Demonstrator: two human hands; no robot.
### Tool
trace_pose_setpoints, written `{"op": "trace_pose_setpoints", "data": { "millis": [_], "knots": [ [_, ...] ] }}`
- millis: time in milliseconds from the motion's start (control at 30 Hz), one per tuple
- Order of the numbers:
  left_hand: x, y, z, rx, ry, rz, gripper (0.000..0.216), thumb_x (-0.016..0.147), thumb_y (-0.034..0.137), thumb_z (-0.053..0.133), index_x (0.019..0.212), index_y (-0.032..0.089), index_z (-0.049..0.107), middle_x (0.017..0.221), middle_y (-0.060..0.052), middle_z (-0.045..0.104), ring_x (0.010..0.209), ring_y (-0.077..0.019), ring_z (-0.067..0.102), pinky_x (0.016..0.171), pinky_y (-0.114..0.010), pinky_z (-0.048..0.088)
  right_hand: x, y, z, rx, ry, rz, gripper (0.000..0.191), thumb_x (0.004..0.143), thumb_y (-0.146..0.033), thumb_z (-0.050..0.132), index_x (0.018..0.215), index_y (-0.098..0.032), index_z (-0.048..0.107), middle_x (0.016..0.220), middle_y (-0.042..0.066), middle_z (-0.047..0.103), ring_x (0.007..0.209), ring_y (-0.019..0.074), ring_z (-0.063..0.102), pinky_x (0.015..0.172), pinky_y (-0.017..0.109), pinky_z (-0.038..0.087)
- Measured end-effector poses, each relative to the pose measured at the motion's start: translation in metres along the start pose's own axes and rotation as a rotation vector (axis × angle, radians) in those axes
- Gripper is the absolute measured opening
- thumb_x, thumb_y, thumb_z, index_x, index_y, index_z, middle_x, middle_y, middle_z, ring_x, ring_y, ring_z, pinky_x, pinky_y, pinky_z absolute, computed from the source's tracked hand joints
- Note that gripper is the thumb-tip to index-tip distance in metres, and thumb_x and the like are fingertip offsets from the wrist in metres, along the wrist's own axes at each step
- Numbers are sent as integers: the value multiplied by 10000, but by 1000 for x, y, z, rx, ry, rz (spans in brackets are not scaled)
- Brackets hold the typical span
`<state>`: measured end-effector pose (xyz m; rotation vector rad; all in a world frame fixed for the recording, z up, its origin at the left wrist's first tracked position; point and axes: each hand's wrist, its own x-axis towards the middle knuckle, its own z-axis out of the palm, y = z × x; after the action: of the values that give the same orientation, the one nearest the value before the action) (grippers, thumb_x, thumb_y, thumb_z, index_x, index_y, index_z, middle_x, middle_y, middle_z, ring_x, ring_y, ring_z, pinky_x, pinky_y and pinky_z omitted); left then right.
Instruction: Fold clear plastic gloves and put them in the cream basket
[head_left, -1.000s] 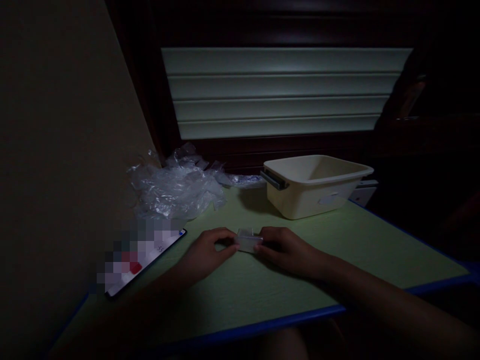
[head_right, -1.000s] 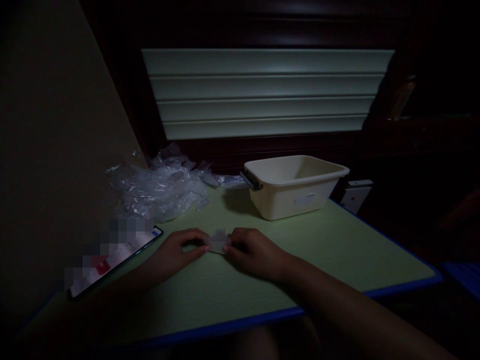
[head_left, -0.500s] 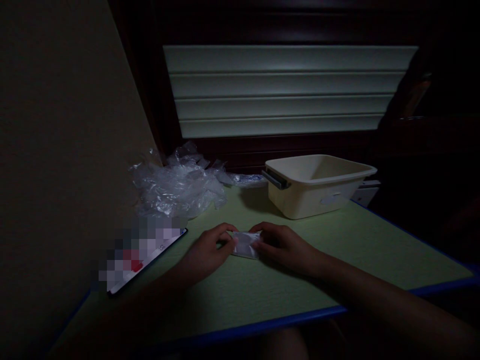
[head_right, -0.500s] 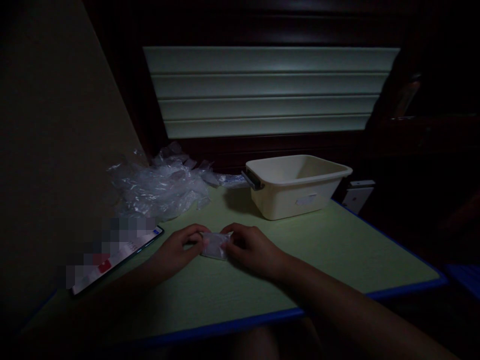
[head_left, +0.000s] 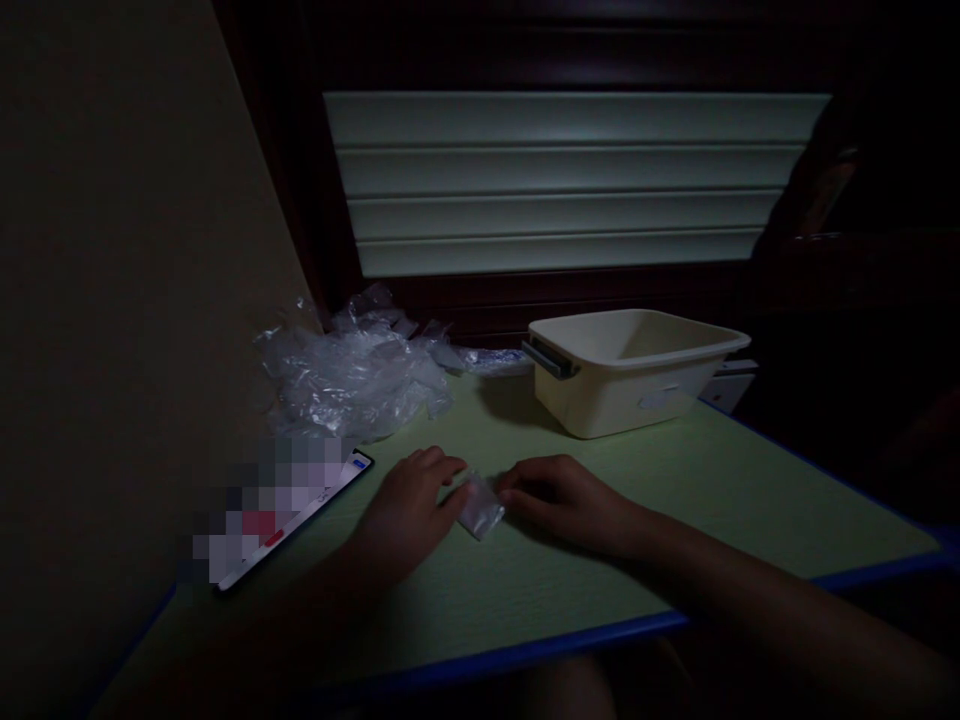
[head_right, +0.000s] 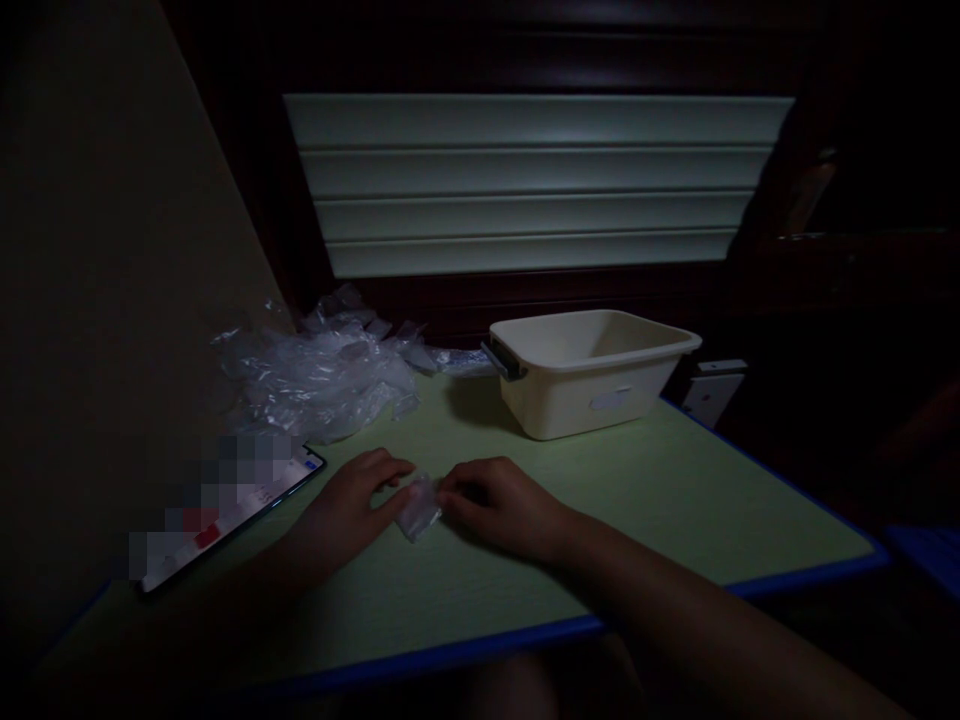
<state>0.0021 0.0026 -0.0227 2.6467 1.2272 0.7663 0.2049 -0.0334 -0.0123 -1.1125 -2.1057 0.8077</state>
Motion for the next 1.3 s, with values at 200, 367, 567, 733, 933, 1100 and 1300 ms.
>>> {"op": "trace_pose_setpoints", "data": {
  "millis": [200, 367, 567, 733, 933, 1100, 1300],
  "knots": [
    [3, -1, -3, 20, -78, 48, 105, 834, 226, 567, 778, 165, 632, 792, -27, 567, 802, -187, 523, 715, -292, 395, 1, 0, 1, 1, 61, 15, 286, 836, -372, 498, 738, -125, 603, 619, -4, 527, 565, 108, 452, 513, 216, 344],
    [4, 0, -2, -65, -80, 88, 73, 826, 195, 569, 778, 167, 616, 781, -13, 570, 808, -173, 512, 725, -280, 388, 4, -4, 5, -96, 94, 95, 279, 760, -364, 594, 896, -121, 604, 635, -12, 522, 546, 111, 451, 483, 215, 329],
    [3, 1, 0, -53, 22, 7, 144, 823, 263, 551, 735, 161, 603, 757, -29, 569, 779, -187, 510, 714, -298, 389, 5, -4, 6, -230, 93, 64, 209, 725, -194, 590, 921, -129, 618, 733, 28, 588, 614, 133, 502, 553, 236, 371],
    [3, -1, 2, -119, 9, 31, 87, 737, 217, 620, 685, 165, 576, 733, -12, 568, 763, -179, 512, 697, -285, 388, 5, 0, 6, -230, 146, 24, 287, 721, -191, 604, 1002, -130, 604, 875, 70, 612, 717, 159, 534, 637, 267, 406],
    [5, 0, -1, -447, -88, -50, 76, 753, 224, 588, 718, 161, 565, 697, 20, 563, 671, -129, 531, 630, -236, 404, 4, 5, 7, -61, 156, 123, 485, 747, -307, 617, 1186, -124, 523, 862, 62, 631, 571, 112, 493, 513, 234, 374],
    [7, 9, -5, -682, -102, -143, 116, 696, 239, 634, 710, 157, 554, 679, 20, 565, 653, -125, 546, 618, -237, 429, 8, 11, 7, 251, 35, 125, 285, 753, -357, 605, 918, -128, 642, 686, 13, 597, 569, 110, 492, 524, 231, 368],
    [10, 11, -5, -1050, -129, -330, 387, 585, 273, 744, 900, 153, 554, 775, -27, 635, 710, -166, 616, 639, -270, 482, 12, 19, 6, 528, 162, 122, 277, 707, -408, 655, 708, -141, 580, 623, -20, 532, 555, 90, 454, 531, 231, 339]
  ]
}}
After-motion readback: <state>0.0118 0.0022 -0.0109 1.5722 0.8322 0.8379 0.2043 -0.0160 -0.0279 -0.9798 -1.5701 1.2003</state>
